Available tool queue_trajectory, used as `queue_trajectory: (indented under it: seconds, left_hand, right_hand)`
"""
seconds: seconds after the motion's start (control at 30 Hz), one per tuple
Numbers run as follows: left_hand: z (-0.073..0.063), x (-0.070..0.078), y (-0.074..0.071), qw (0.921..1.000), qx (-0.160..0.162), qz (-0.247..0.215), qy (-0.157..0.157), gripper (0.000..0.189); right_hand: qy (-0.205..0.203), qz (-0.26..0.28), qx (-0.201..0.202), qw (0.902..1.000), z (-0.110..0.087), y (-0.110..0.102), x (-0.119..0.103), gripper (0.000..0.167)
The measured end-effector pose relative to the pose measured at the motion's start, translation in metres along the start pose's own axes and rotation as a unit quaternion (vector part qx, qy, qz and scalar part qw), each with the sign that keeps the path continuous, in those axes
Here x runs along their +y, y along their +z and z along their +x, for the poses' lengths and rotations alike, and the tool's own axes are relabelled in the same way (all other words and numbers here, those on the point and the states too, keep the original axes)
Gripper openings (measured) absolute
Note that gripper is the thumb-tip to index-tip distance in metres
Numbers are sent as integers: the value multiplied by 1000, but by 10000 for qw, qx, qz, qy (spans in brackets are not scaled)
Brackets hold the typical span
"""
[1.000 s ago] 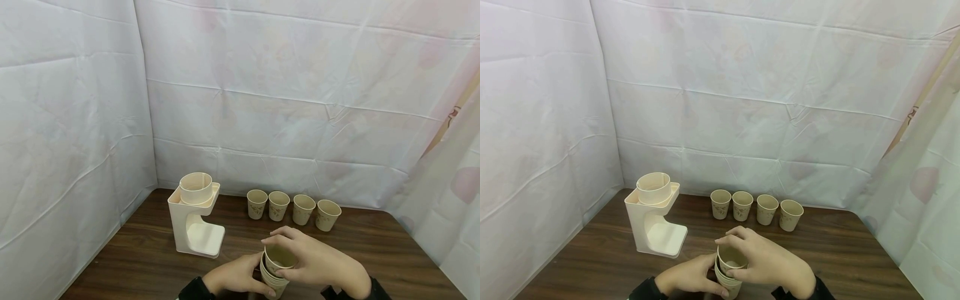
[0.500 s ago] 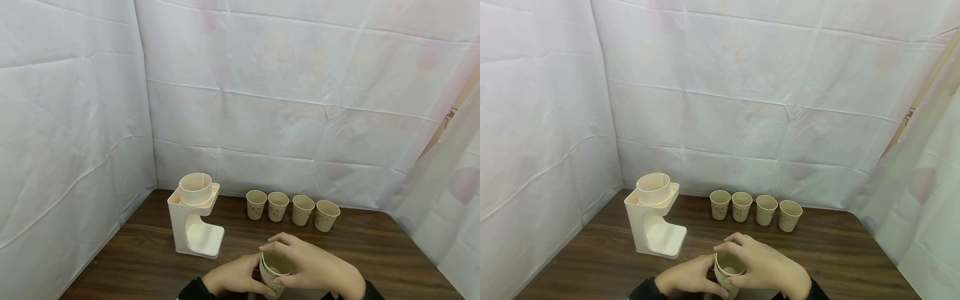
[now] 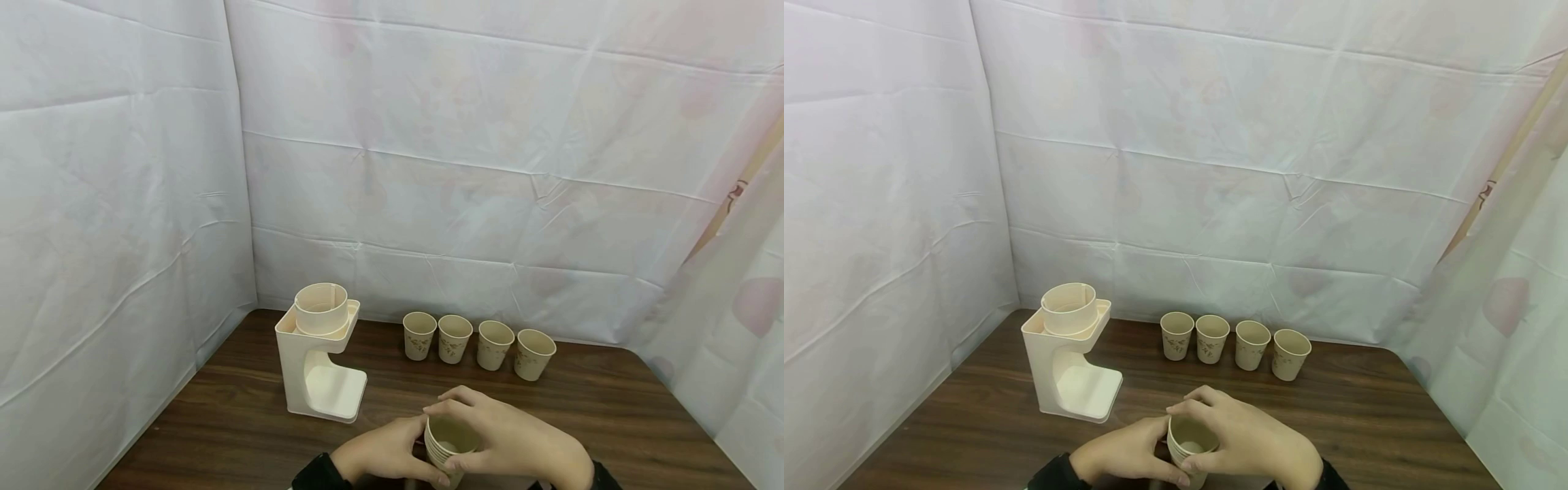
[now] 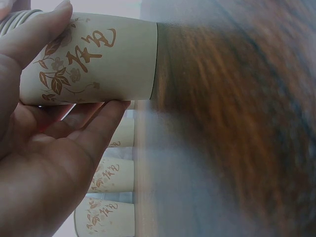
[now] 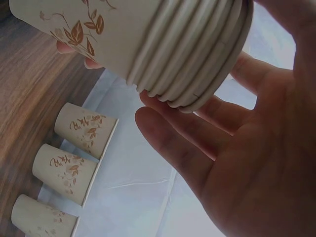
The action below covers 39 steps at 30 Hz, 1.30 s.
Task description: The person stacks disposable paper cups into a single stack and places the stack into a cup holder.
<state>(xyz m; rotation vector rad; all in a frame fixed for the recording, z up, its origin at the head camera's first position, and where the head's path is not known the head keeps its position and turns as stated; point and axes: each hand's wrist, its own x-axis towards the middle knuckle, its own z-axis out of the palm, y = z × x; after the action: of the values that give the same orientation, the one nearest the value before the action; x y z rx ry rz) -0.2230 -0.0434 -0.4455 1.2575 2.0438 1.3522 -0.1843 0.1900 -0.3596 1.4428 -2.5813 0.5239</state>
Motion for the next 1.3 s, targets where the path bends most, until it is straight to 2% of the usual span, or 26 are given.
queue_trajectory:
  seconds: [0.5,0.9,1.17,1.3]
  left_hand:
    - [0,1,0,10000,28,45,-54,51]
    - [-1,1,0,9989,175,430,53,60]
    - [0,1,1,9974,294,640,125,64]
    - [0,1,1,9978,311,566,140,63]
  right_hand:
    - [307,37,-246,9992,-1,-3,1,57]
    - [717,-69,-434,9965,-3,-10,0,55]
    - [464,-150,-164,9987,-4,-15,4,46]
    - [311,-89,-37,9995,-5,-18,7,44]
